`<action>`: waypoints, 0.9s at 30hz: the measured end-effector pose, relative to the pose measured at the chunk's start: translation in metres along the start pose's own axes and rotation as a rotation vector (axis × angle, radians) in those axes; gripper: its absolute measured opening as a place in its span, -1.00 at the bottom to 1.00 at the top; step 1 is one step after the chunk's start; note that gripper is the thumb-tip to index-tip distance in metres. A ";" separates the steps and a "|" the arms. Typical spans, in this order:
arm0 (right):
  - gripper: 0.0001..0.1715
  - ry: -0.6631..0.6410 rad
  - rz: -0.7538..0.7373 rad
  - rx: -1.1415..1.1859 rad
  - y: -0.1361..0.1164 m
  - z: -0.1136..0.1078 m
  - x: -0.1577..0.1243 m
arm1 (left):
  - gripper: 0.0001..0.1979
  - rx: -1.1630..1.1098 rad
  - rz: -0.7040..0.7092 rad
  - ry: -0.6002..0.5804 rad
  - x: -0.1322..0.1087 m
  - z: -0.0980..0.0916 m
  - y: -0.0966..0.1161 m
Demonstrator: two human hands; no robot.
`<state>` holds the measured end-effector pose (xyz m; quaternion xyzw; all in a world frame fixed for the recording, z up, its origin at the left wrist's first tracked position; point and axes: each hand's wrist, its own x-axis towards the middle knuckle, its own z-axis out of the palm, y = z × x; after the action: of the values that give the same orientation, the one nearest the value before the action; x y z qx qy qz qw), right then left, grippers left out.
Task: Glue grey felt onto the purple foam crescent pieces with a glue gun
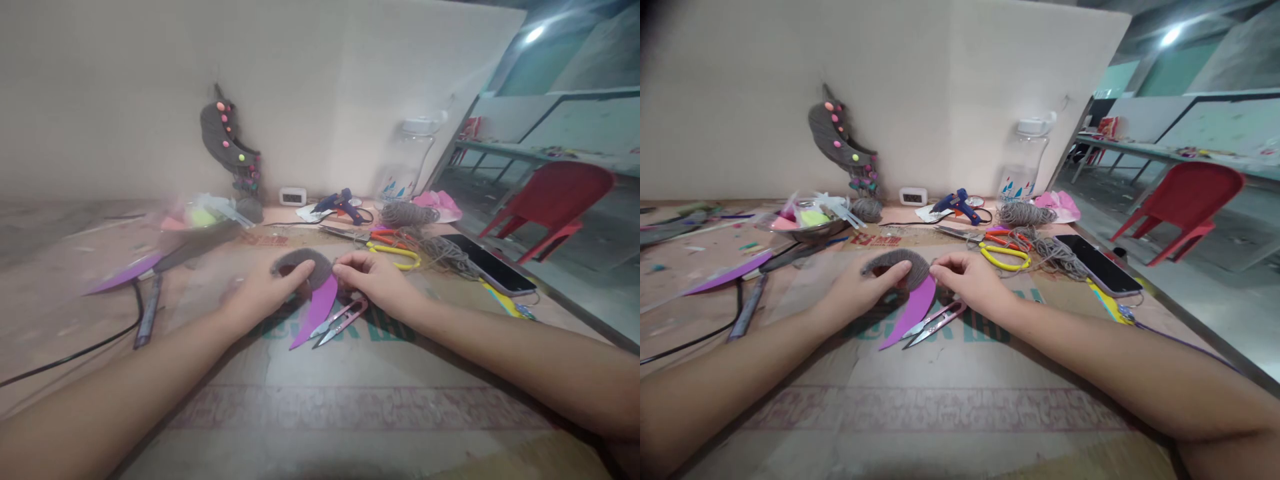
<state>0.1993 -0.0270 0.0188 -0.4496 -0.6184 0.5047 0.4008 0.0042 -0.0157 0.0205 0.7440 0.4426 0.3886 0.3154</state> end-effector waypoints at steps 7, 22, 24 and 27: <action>-0.61 -0.015 -0.021 -0.037 0.000 -0.001 0.002 | -0.67 -0.029 -0.082 0.027 0.002 0.000 -0.003; -0.73 -0.009 -0.141 -0.222 -0.001 -0.003 0.004 | -0.59 -0.187 -0.128 0.082 0.007 -0.002 -0.012; -0.73 -0.002 -0.134 -0.264 0.000 -0.002 0.003 | -0.61 -0.208 -0.118 0.072 0.007 -0.001 -0.012; -0.72 0.011 -0.152 -0.269 0.002 -0.001 0.004 | -0.65 -0.236 -0.145 0.048 0.008 0.000 -0.011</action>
<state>0.1989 -0.0225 0.0172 -0.4539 -0.7104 0.3833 0.3773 0.0017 -0.0040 0.0141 0.6583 0.4538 0.4317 0.4174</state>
